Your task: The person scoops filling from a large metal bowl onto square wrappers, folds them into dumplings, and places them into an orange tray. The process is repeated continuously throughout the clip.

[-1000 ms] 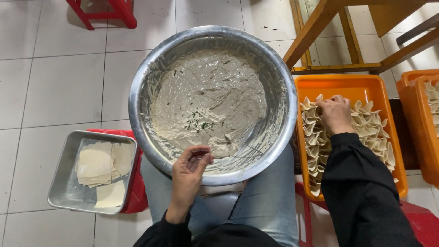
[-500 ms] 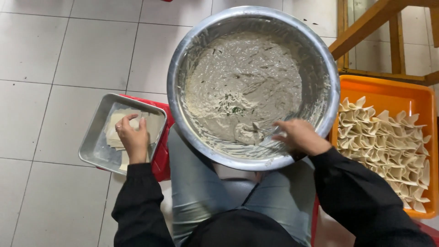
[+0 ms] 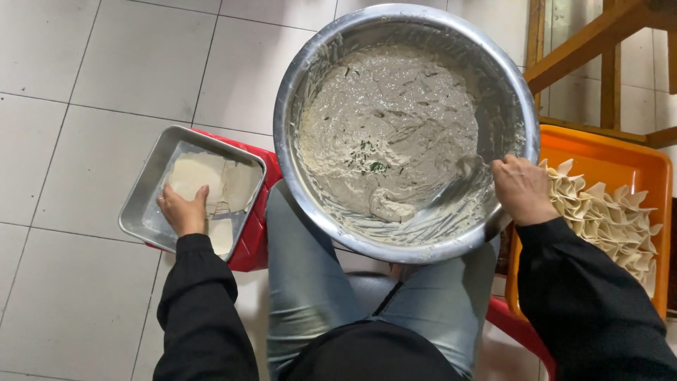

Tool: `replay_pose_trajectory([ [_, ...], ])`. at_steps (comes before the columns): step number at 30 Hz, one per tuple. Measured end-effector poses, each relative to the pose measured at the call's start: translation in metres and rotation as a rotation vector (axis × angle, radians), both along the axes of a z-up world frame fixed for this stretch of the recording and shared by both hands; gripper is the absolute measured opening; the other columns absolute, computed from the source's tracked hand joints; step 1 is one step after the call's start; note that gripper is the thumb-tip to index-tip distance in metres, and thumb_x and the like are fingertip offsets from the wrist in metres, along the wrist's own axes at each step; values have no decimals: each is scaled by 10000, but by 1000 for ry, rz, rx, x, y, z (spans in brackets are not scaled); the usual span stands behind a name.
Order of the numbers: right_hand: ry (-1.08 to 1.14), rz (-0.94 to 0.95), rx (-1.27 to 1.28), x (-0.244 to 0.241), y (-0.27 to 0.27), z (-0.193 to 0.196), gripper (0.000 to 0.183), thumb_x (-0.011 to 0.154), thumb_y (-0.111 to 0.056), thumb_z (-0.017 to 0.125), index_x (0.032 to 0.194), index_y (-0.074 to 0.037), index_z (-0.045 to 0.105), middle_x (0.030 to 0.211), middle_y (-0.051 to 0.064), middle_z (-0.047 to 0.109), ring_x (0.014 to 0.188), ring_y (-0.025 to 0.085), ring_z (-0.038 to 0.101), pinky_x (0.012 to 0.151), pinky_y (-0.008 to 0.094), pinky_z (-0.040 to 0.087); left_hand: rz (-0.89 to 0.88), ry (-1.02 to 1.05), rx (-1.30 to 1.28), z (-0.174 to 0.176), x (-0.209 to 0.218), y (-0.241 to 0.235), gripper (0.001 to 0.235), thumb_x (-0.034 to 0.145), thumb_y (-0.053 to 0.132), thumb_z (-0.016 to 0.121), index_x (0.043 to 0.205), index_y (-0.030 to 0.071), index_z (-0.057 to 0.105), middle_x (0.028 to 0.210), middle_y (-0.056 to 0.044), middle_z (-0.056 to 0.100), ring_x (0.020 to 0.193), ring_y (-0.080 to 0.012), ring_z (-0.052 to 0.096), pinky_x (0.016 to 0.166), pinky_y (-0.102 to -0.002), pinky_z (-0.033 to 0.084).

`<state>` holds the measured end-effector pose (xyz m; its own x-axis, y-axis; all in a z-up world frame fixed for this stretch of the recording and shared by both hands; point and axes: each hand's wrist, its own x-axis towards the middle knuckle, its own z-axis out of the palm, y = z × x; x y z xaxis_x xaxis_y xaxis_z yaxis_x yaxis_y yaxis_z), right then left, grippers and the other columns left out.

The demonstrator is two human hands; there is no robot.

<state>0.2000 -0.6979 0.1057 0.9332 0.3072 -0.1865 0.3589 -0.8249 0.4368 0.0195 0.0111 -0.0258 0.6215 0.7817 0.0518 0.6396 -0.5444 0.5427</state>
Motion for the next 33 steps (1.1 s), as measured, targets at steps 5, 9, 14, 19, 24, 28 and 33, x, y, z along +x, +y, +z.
replay_pose_trajectory([
  [5,-150,144,-61,6,0,-21,109,899,-173,633,857,-239,710,811,-59,668,743,177,698,630,376,560,15,-48,155,34,-5,-12,706,709,201,999,1235,-59,604,1172,-272,598,1178,-473,556,1053,-518,420],
  [9,-179,257,-93,-2,18,-16,173,860,-174,635,766,-295,716,790,-128,680,720,125,673,622,266,526,16,-130,254,34,-9,-10,340,817,12,900,944,65,590,992,-62,595,973,-352,631,873,-442,502],
  [14,-47,219,10,-18,29,-7,215,857,-177,602,750,-316,725,792,-142,699,749,138,705,643,276,558,2,-222,178,66,-9,-30,214,996,53,754,1053,62,548,1146,-143,614,1067,-381,641,890,-463,520],
  [19,333,2,219,-36,77,64,234,861,-308,610,956,-359,818,933,-82,810,932,227,771,838,354,610,18,-739,-230,109,1,-68,260,1135,245,605,1262,99,432,1210,-151,496,1131,-252,563,1007,-394,448],
  [24,811,-497,825,-61,102,148,297,950,-215,650,1213,-176,782,1222,53,808,1037,178,761,923,320,596,165,-817,-1141,130,2,-93,720,869,467,711,1518,272,469,1542,-1,540,1384,-200,530,1031,-409,546],
  [28,779,-516,1040,-84,100,168,333,942,-205,633,1239,-137,768,1216,90,813,1062,199,751,934,316,589,134,-1056,-1720,191,18,-184,522,820,233,777,1269,-8,663,1229,-218,719,1078,-329,711,981,-461,578],
  [33,654,-378,1294,-110,104,183,329,939,-133,616,1236,-102,754,1141,93,822,1014,187,755,937,321,597,-125,-486,-1857,239,29,-287,651,930,250,625,1518,128,372,1377,-179,566,1300,-380,552,950,-514,586],
])
